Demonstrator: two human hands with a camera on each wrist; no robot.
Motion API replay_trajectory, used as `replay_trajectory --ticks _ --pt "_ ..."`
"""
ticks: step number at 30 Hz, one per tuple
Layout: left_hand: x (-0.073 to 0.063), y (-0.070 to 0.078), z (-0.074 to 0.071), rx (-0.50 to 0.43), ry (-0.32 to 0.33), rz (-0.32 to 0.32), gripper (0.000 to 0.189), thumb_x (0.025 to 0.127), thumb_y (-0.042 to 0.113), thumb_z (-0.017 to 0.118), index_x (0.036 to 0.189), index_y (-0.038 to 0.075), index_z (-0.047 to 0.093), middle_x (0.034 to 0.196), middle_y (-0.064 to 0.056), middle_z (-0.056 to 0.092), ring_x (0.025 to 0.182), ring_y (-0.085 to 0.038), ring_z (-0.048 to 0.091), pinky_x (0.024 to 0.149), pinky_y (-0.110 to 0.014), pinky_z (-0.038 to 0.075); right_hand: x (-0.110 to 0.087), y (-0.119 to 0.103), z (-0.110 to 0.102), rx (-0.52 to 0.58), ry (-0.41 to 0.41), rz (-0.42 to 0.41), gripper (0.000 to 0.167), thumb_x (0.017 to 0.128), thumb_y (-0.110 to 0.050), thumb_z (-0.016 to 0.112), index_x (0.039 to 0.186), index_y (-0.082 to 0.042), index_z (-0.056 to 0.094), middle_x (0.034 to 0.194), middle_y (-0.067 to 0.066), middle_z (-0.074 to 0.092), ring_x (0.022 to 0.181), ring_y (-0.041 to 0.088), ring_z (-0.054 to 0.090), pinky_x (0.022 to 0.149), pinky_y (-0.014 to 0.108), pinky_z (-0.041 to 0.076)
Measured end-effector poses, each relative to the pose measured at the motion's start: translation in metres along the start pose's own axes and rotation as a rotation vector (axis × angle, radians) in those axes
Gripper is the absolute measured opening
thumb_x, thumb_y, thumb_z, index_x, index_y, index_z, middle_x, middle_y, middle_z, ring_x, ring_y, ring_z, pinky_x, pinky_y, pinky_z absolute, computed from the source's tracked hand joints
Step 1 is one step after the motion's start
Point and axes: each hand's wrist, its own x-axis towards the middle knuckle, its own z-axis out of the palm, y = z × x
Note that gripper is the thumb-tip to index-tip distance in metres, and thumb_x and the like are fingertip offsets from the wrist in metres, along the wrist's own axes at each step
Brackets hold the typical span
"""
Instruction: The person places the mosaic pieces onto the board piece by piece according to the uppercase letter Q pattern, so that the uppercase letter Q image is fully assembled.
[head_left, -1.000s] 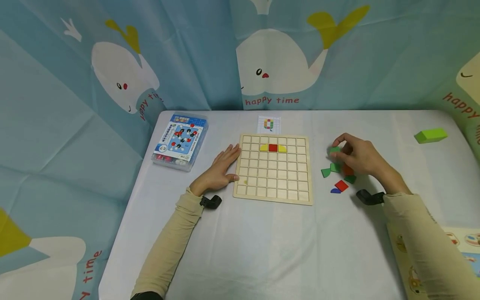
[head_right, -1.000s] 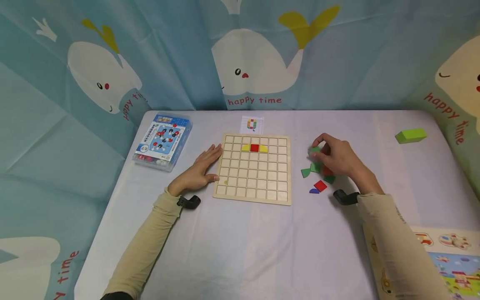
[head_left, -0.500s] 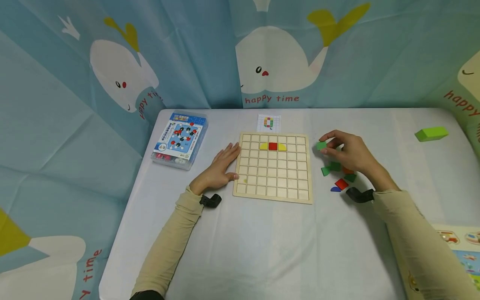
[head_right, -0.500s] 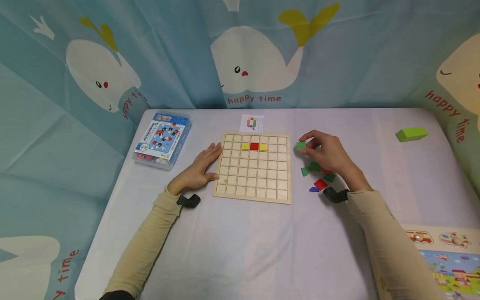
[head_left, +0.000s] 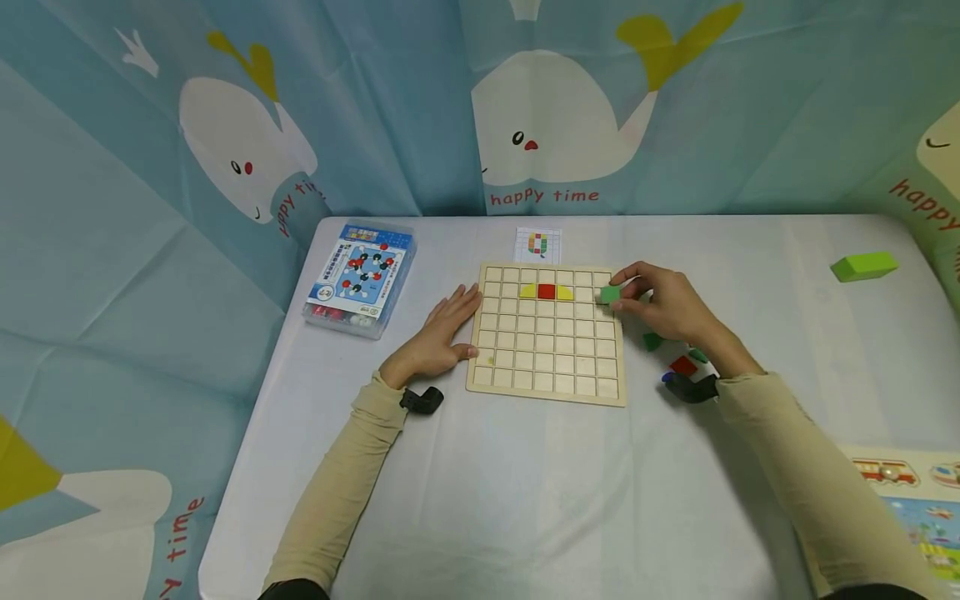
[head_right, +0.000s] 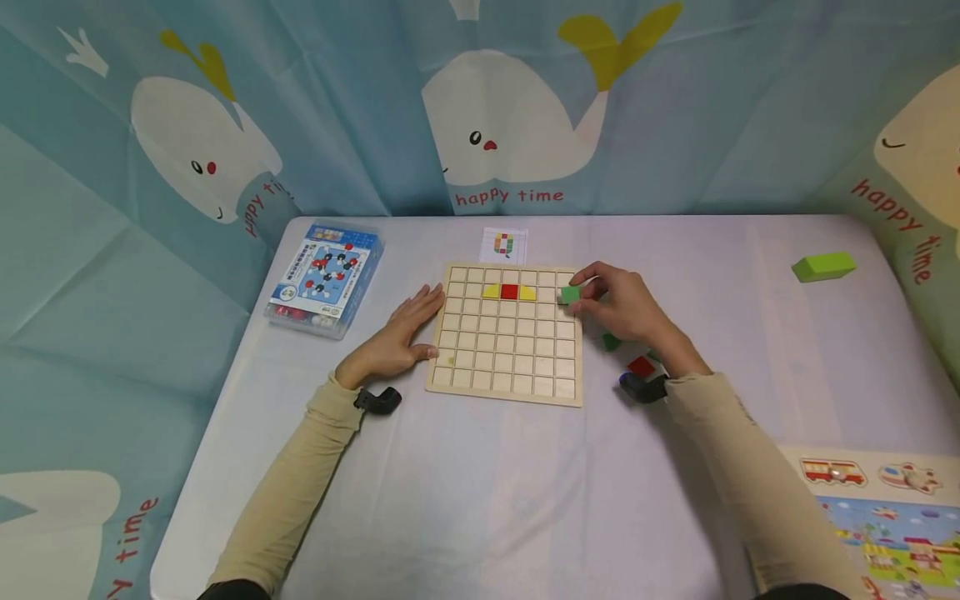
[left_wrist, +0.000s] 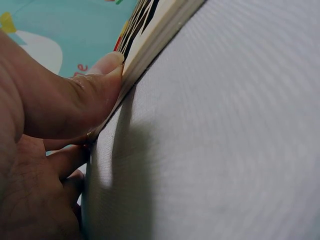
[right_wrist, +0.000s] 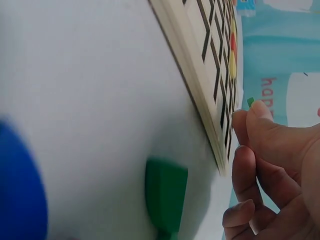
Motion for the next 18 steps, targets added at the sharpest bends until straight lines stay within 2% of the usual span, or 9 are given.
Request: replay_trajectory --ticks 12,18 --pt "0.0 0.001 0.0 -0.002 -0.007 -0.003 0.092 0.095 0.011 0.072 0.169 0.001 0.018 0.18 -0.012 0.009 0.168 -0.03 -0.001 0.136 -0.05 -0.003 0.014 -0.013 0.024 0.087 -0.047 -0.047 0.029 0.091 -0.015 0.085 0.114 -0.004 0.073 0.095 0.009 0.07 0.085 0.021 0.061 0.073 0.016 0.047" --pt "-0.001 0.002 -0.001 -0.007 -0.001 -0.003 0.092 0.095 0.012 0.072 0.168 0.001 0.019 0.18 -0.013 0.01 0.168 -0.031 0.0 0.136 -0.051 -0.002 0.019 -0.021 0.032 0.125 -0.043 -0.055 0.027 0.09 -0.012 0.086 0.113 -0.003 0.075 0.094 0.011 0.071 0.082 0.021 0.061 0.07 0.017 0.048"
